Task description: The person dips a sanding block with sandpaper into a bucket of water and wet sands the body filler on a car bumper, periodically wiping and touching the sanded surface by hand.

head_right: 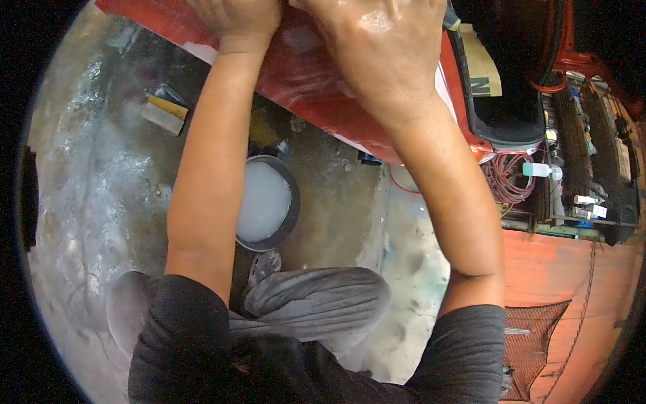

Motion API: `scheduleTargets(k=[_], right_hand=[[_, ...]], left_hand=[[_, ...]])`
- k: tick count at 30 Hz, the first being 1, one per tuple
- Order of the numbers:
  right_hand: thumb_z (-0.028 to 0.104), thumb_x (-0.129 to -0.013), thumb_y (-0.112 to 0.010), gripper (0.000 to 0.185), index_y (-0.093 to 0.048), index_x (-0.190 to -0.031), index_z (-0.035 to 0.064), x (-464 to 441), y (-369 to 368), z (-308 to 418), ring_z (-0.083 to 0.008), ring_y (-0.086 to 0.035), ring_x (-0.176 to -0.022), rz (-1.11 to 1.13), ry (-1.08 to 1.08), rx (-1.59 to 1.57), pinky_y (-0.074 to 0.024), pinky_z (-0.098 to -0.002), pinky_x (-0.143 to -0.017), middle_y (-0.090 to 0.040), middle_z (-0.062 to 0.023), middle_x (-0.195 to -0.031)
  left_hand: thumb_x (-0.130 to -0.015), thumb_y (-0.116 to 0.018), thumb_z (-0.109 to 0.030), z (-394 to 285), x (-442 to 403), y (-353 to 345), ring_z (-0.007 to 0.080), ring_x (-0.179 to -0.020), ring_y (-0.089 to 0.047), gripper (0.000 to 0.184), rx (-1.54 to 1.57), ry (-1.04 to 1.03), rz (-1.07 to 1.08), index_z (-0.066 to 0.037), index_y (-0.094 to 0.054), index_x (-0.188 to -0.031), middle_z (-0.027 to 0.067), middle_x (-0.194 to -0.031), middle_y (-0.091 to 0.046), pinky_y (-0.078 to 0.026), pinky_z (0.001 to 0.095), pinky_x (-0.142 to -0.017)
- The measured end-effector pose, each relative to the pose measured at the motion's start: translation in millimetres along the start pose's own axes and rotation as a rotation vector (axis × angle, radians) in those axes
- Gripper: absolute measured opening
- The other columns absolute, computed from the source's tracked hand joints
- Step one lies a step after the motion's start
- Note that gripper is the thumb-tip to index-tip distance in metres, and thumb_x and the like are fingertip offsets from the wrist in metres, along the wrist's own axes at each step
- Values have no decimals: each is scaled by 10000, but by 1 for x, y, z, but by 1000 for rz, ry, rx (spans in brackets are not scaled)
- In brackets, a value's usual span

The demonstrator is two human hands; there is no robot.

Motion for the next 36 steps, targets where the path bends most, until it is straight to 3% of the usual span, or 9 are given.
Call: scheduleTargets(k=[5,7,9,11,13,19,23,31,36], right_hand=[[223,-822,-817,502,-713,-1312,256,62,28,-24,-251,-623,-1075,162,-242,-119,-438,-401,-933,-677,-53,-1298],[281,-875,-803,534,-661,-1350,84,126,41,-32,-280,-618,-1141,232,-261,-92,-420,-442,-985,-659,-111,-1358],[306,-824,-830,548,-652,-1338,233,193,43,-45,-270,-620,-1117,136,-299,-136,-366,-521,-1091,-629,-72,-1379],[275,-831,-817,454,-695,-1266,235,174,39,-41,-294,-618,-1144,95,-276,-144,-404,-489,-1063,-627,-93,-1375],[173,-825,-821,486,-702,-1293,113,120,27,-29,-348,-608,-1201,2,-208,-182,-471,-464,-980,-583,-173,-1426],[129,-839,-775,433,-702,-1266,144,36,15,-11,-341,-602,-1138,-299,-329,-264,-462,-440,-963,-603,-174,-1331],[101,-802,-828,474,-721,-1264,104,179,41,-40,-379,-609,-1204,61,-371,-285,-473,-439,-994,-604,-221,-1394],[142,-823,-797,385,-724,-1200,156,-3,7,1,-347,-631,-1045,-39,-317,-150,-478,-445,-900,-637,-145,-1265],[190,-807,-845,424,-719,-1209,140,138,28,-29,-373,-639,-1099,29,-336,-194,-483,-448,-951,-647,-165,-1285]], left_hand=[[-1096,-404,-346,19,-8,4,445,-1496,-298,572,-64,-199,-111,-106,-359,-1613,256,-1641,-304,-209,541,-1239],[-1098,-403,-335,23,-10,5,446,-1495,-294,575,-43,-159,-123,-71,-358,-1606,266,-1637,-301,-207,528,-1242],[-1099,-398,-334,22,-7,1,448,-1507,-272,585,35,-148,-142,-38,-351,-1601,274,-1644,-282,-193,521,-1249],[-1104,-387,-339,22,-6,2,452,-1523,-247,590,31,-166,-145,-22,-345,-1599,277,-1651,-271,-184,521,-1254],[-1106,-381,-340,21,-4,0,453,-1529,-240,590,25,-151,-157,-17,-344,-1598,280,-1651,-274,-186,520,-1255],[-1115,-361,-335,25,-3,-1,452,-1528,-245,579,10,-190,-154,-17,-344,-1598,280,-1647,-285,-193,526,-1253],[-1114,-368,-333,20,-3,0,454,-1529,-243,580,28,-168,-149,-19,-338,-1601,277,-1654,-273,-191,527,-1253],[-1111,-372,-337,22,-2,2,470,-1523,-244,587,-9,-160,-134,-25,-326,-1607,285,-1653,-268,-184,547,-1250],[-1106,-368,-358,18,-3,2,488,-1521,-238,609,8,-159,-121,-21,-316,-1611,297,-1651,-262,-175,559,-1249]])
Point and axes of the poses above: each hand's wrist, its own x-axis away from the middle knuckle, its own y-axis out of the back of the hand, z = x × y, the point moved 8 cm from there along -x, towards the middle knuckle
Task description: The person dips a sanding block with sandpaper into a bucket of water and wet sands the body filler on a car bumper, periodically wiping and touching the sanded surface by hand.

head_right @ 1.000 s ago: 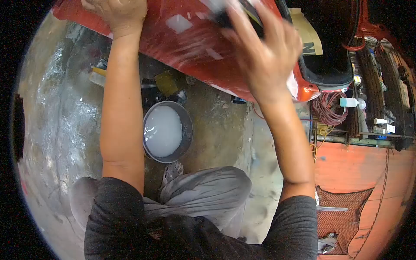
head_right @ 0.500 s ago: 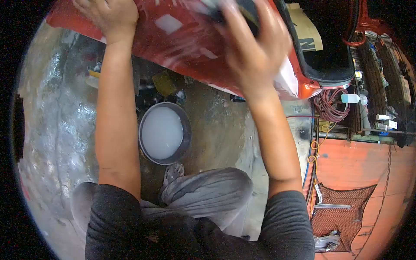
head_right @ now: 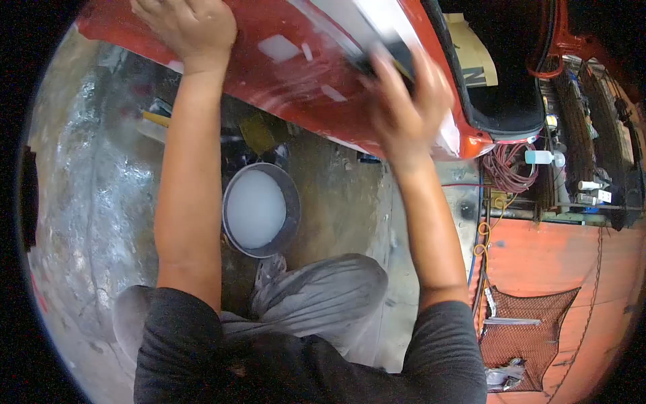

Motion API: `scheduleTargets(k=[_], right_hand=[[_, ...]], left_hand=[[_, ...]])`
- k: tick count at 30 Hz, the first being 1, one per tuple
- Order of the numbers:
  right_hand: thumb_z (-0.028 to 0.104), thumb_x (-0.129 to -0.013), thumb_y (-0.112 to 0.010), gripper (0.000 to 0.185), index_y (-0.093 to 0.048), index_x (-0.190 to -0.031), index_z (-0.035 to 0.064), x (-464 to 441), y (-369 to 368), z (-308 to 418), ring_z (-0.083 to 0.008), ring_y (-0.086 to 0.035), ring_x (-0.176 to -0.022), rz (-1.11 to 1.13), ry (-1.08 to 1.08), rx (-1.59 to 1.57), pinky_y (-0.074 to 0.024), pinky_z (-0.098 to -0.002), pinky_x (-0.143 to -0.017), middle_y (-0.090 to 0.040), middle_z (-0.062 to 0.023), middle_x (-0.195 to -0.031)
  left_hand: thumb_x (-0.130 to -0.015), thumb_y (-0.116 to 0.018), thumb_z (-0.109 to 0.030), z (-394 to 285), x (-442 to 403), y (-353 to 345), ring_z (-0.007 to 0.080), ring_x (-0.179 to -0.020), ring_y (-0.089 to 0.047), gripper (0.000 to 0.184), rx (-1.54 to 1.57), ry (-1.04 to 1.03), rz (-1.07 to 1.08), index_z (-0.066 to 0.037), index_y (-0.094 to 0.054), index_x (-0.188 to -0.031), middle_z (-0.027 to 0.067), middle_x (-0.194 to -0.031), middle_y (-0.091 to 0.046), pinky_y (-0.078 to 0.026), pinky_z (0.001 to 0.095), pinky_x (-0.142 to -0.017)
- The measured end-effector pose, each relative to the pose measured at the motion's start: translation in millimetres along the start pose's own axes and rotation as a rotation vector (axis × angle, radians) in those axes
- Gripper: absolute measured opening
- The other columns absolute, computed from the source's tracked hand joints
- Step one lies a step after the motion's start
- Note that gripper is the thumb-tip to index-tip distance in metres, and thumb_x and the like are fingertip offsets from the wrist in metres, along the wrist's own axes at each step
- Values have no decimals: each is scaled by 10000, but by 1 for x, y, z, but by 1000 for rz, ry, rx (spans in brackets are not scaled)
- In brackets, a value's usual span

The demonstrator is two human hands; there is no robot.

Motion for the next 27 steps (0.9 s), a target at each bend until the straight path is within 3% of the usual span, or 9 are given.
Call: scheduleTargets(k=[3,5,10,15,16,19,20,24,27], right_hand=[[325,-807,-862,560,-663,-1317,208,49,19,-25,-333,-583,-1204,91,3,134,-434,-484,-1037,-615,-120,-1351],[230,-860,-838,484,-676,-1309,148,9,8,-7,-362,-536,-1269,110,63,45,-381,-498,-1098,-607,-154,-1372],[204,-811,-855,446,-731,-1237,160,-108,-36,51,-366,-614,-1126,126,38,75,-489,-429,-939,-643,-136,-1256],[205,-805,-866,549,-681,-1319,153,7,3,-19,-383,-585,-1208,177,52,-16,-466,-484,-1004,-580,-182,-1382],[287,-731,-904,581,-711,-1271,194,34,13,-36,-348,-629,-1090,182,47,-33,-498,-446,-883,-604,-173,-1325],[284,-717,-915,539,-738,-1220,206,3,2,-20,-340,-648,-1043,119,71,-4,-521,-425,-839,-620,-165,-1304],[186,-761,-904,545,-715,-1272,163,-38,-6,1,-361,-610,-1192,108,95,-24,-508,-450,-972,-594,-169,-1354],[173,-824,-821,415,-708,-1223,149,-140,-38,57,-363,-612,-1093,34,7,1,-513,-439,-905,-621,-142,-1249],[193,-813,-848,472,-706,-1261,146,-102,-20,34,-362,-603,-1141,-11,54,-28,-501,-430,-949,-618,-155,-1266]], left_hand=[[-1102,-361,-380,0,-1,0,484,-1530,-227,627,-22,58,28,-29,-303,-1619,291,-1659,-251,-165,559,-1250],[-1100,-360,-386,0,1,-1,477,-1536,-220,633,-13,70,34,-33,-299,-1623,290,-1661,-249,-160,557,-1252],[-1102,-379,-350,2,1,-1,485,-1525,-236,609,-4,27,2,-21,-314,-1610,295,-1653,-261,-171,554,-1249],[-1106,-370,-356,2,1,-1,477,-1531,-232,611,-12,26,5,-26,-306,-1616,287,-1660,-253,-167,560,-1249],[-1106,-365,-362,0,1,-2,476,-1534,-226,616,-10,49,14,-29,-301,-1620,285,-1663,-249,-164,562,-1249],[-1106,-352,-378,-3,0,0,468,-1546,-211,628,-10,86,36,-38,-286,-1629,276,-1671,-238,-149,568,-1252],[-1106,-355,-374,-2,0,0,468,-1545,-212,625,-13,85,32,-37,-288,-1628,276,-1671,-239,-148,567,-1252],[-1105,-366,-361,1,2,-2,465,-1543,-215,615,9,68,21,-43,-292,-1626,273,-1670,-241,-149,567,-1253],[-1104,-372,-355,1,1,-2,464,-1541,-219,611,-3,47,7,-49,-291,-1627,267,-1673,-240,-152,567,-1252]])
Point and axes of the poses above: each hand's wrist, its own x-axis away from the middle knuckle, its own y-axis out of the back of the hand, z = x × y, the point moved 8 cm from there along -x, towards the middle knuckle
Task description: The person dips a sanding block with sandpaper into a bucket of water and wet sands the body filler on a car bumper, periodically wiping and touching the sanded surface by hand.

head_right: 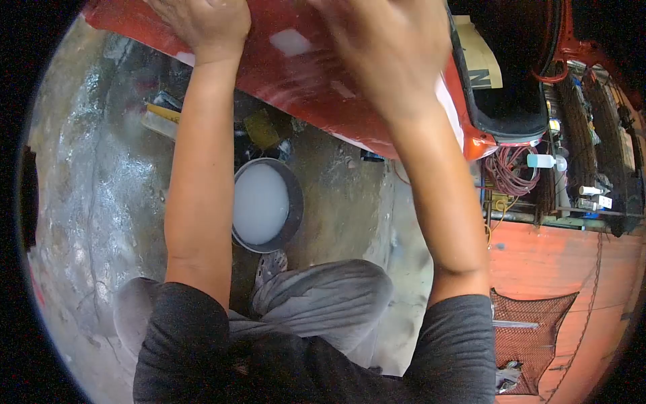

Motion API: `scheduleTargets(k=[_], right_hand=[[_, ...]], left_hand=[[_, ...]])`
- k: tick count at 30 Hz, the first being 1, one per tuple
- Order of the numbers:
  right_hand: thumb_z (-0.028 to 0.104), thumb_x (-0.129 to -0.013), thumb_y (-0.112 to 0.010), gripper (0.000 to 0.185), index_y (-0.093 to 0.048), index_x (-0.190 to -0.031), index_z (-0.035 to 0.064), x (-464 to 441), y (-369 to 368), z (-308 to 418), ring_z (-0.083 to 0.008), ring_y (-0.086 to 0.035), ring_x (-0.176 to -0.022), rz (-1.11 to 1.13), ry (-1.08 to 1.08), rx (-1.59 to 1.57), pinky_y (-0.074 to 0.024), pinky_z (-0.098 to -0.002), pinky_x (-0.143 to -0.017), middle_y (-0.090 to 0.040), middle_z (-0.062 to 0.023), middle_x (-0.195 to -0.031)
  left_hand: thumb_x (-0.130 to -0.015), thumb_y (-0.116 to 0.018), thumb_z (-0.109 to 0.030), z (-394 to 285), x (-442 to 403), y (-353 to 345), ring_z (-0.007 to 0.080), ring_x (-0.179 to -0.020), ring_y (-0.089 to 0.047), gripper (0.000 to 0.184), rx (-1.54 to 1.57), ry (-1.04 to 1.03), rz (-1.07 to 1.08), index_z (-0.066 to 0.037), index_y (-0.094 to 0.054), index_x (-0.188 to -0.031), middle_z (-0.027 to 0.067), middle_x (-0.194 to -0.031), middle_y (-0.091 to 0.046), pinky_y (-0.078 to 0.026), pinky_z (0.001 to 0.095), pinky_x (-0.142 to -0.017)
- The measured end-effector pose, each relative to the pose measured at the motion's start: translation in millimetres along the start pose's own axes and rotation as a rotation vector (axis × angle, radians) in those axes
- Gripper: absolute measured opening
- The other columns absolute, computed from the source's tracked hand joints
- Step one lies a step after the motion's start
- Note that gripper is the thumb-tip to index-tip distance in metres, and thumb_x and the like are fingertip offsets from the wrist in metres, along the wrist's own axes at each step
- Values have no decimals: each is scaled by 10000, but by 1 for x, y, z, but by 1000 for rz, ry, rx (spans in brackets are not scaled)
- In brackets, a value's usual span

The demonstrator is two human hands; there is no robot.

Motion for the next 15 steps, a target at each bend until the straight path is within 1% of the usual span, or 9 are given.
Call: scheduleTargets(k=[1,2,3,5,6,7,9,12,15], right_hand=[[212,-806,-871,512,-708,-1287,144,30,9,-17,-363,-598,-1180,14,1,4,-492,-424,-987,-617,-161,-1277],[228,-766,-899,514,-728,-1249,183,60,20,-30,-354,-628,-1120,-9,4,-25,-525,-422,-926,-622,-150,-1276],[225,-758,-905,539,-722,-1263,182,84,27,-41,-357,-627,-1138,-6,-16,-35,-523,-424,-936,-621,-161,-1288],[217,-752,-911,528,-727,-1245,171,71,28,-31,-360,-629,-1155,26,-27,18,-523,-423,-945,-629,-174,-1264],[244,-844,-859,498,-703,-1304,135,57,17,-30,-346,-599,-1200,11,3,-13,-486,-434,-999,-608,-159,-1313],[243,-846,-854,490,-705,-1304,149,28,8,-17,-352,-604,-1184,-15,10,17,-492,-439,-985,-607,-155,-1322],[197,-835,-826,451,-696,-1264,150,-32,-8,11,-359,-609,-1084,-176,82,7,-513,-439,-905,-606,-148,-1273],[184,-837,-815,433,-691,-1250,148,-46,-8,23,-366,-608,-1058,-118,77,15,-512,-441,-896,-603,-149,-1257],[228,-819,-866,509,-711,-1302,179,27,7,-14,-359,-617,-1148,57,45,47,-511,-434,-942,-603,-143,-1347]], left_hand=[[-1104,-372,-357,0,0,0,464,-1542,-218,613,-5,12,1,-52,-289,-1629,264,-1674,-239,-151,567,-1253],[-1104,-373,-358,-2,1,0,463,-1543,-217,614,-6,19,-2,-54,-286,-1630,262,-1676,-237,-151,568,-1253],[-1104,-373,-359,-2,1,0,463,-1544,-216,615,-8,22,-3,-56,-284,-1631,260,-1677,-235,-150,568,-1253],[-1104,-372,-359,-2,-1,0,463,-1546,-211,616,-18,49,12,-56,-282,-1632,259,-1678,-233,-150,570,-1253],[-1104,-372,-360,-4,0,0,464,-1548,-209,616,-15,63,25,-56,-281,-1632,258,-1679,-232,-150,572,-1253],[-1104,-376,-359,-4,0,0,465,-1550,-202,618,-10,65,26,-57,-276,-1633,259,-1679,-230,-148,575,-1254],[-1105,-378,-360,-3,-1,1,466,-1549,-203,617,-6,76,32,-61,-276,-1634,259,-1680,-228,-148,576,-1254],[-1106,-380,-364,0,2,0,465,-1549,-203,616,-2,62,42,-67,-275,-1636,259,-1680,-226,-148,576,-1254],[-1108,-386,-358,-1,0,-1,464,-1546,-206,611,7,53,31,-68,-278,-1634,260,-1676,-230,-150,576,-1254]])
Point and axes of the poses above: each hand's wrist, its own x-axis away from the middle knuckle, its own y-axis out of the back of the hand, z = x × y, the point moved 8 cm from there along -x, towards the middle knuckle
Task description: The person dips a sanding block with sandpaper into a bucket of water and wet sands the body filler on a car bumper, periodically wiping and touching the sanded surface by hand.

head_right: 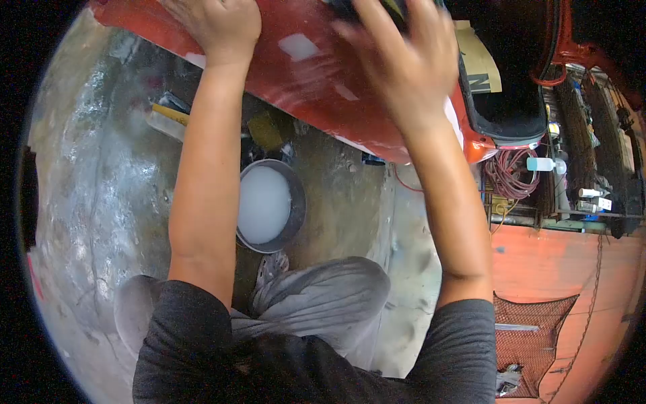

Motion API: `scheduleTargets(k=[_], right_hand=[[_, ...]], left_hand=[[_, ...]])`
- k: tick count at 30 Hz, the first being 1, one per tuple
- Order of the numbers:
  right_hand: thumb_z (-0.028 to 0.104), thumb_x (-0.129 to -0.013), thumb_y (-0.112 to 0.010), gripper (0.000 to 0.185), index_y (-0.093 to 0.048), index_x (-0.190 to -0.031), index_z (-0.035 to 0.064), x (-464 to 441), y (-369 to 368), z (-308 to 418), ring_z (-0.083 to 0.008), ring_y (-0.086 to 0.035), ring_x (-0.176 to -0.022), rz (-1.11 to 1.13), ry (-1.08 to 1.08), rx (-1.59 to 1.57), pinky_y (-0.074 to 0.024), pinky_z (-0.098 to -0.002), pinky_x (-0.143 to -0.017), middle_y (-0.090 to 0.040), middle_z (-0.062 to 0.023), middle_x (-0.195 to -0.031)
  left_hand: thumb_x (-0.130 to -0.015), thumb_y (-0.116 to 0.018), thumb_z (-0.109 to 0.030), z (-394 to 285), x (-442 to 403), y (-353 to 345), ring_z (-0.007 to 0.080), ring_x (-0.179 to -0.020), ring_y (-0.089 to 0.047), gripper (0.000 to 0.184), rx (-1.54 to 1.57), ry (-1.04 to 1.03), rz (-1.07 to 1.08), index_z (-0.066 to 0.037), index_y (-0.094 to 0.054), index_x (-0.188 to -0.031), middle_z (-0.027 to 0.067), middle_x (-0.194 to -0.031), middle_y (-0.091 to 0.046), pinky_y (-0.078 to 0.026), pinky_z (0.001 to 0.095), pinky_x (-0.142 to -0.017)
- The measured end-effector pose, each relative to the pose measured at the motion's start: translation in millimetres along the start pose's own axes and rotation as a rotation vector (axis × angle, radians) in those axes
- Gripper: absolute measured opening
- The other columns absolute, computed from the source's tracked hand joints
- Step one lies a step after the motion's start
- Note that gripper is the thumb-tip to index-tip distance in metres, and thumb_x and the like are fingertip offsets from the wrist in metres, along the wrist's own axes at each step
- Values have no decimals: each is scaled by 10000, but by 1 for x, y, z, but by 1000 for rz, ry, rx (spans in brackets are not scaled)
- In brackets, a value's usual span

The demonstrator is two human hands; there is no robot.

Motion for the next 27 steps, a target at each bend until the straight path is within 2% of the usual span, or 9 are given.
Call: scheduleTargets(k=[4,5,10,14,17,19,20,22,27], right_hand=[[247,-780,-876,507,-732,-1266,224,30,6,-12,-320,-635,-1023,-24,24,-17,-514,-414,-841,-628,-116,-1296],[204,-790,-873,501,-727,-1268,179,6,2,0,-344,-626,-1114,32,-1,4,-508,-428,-906,-624,-128,-1299],[186,-836,-809,415,-695,-1233,146,-86,-14,43,-354,-607,-1052,-53,-8,-20,-497,-440,-878,-607,-149,-1252],[244,-826,-855,475,-706,-1272,172,2,0,2,-323,-605,-1151,-30,29,-9,-478,-433,-922,-615,-132,-1309],[217,-831,-851,459,-707,-1264,165,7,4,-2,-331,-601,-1157,-41,-22,-83,-474,-440,-956,-621,-135,-1299],[208,-835,-847,442,-712,-1253,164,-37,-5,15,-336,-601,-1152,-69,23,-86,-475,-437,-953,-627,-134,-1280],[202,-840,-841,414,-720,-1234,163,-60,-13,24,-345,-603,-1140,29,-113,-70,-479,-435,-943,-634,-133,-1265],[136,-840,-778,400,-681,-1228,122,-77,-11,34,-377,-590,-1049,-133,25,-140,-488,-443,-906,-598,-171,-1234],[177,-825,-856,501,-702,-1302,159,22,10,-9,-361,-600,-1188,73,-84,-129,-476,-436,-1006,-599,-150,-1338]], left_hand=[[-1110,-392,-343,-4,1,4,463,-1546,-206,607,-10,33,36,-64,-271,-1636,260,-1671,-240,-149,578,-1254],[-1108,-401,-335,-4,-1,4,460,-1541,-216,600,-6,31,27,-60,-284,-1629,258,-1667,-248,-160,573,-1252],[-1099,-450,-295,-1,-3,12,448,-1492,-296,538,64,11,-14,-34,-387,-1565,253,-1618,-321,-230,538,-1231],[-1085,-503,-256,9,-19,30,430,-1436,-361,479,80,129,13,-4,-462,-1490,256,-1532,-407,-285,513,-1201],[-1073,-539,-240,12,-32,33,424,-1440,-358,491,-101,-125,-76,4,-456,-1491,267,-1536,-395,-300,508,-1193],[-1058,-580,-258,7,-29,30,429,-1445,-350,528,-21,-36,-66,8,-449,-1495,275,-1551,-370,-300,508,-1193],[-1056,-585,-270,1,-26,29,430,-1450,-343,539,32,-7,-77,6,-447,-1497,274,-1557,-364,-293,510,-1197],[-1041,-618,-338,-10,-18,26,450,-1479,-286,620,88,114,11,-4,-414,-1521,285,-1588,-316,-247,539,-1216],[-997,-654,-491,-15,-32,13,481,-1538,-157,837,164,120,120,-28,-292,-1594,304,-1646,-201,-179,591,-1235]])
Point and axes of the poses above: each hand's wrist, its own x-axis away from the middle knuckle, its own y-axis out of the back of the hand, z = x × y, the point moved 8 cm from there along -x, towards the middle knuckle
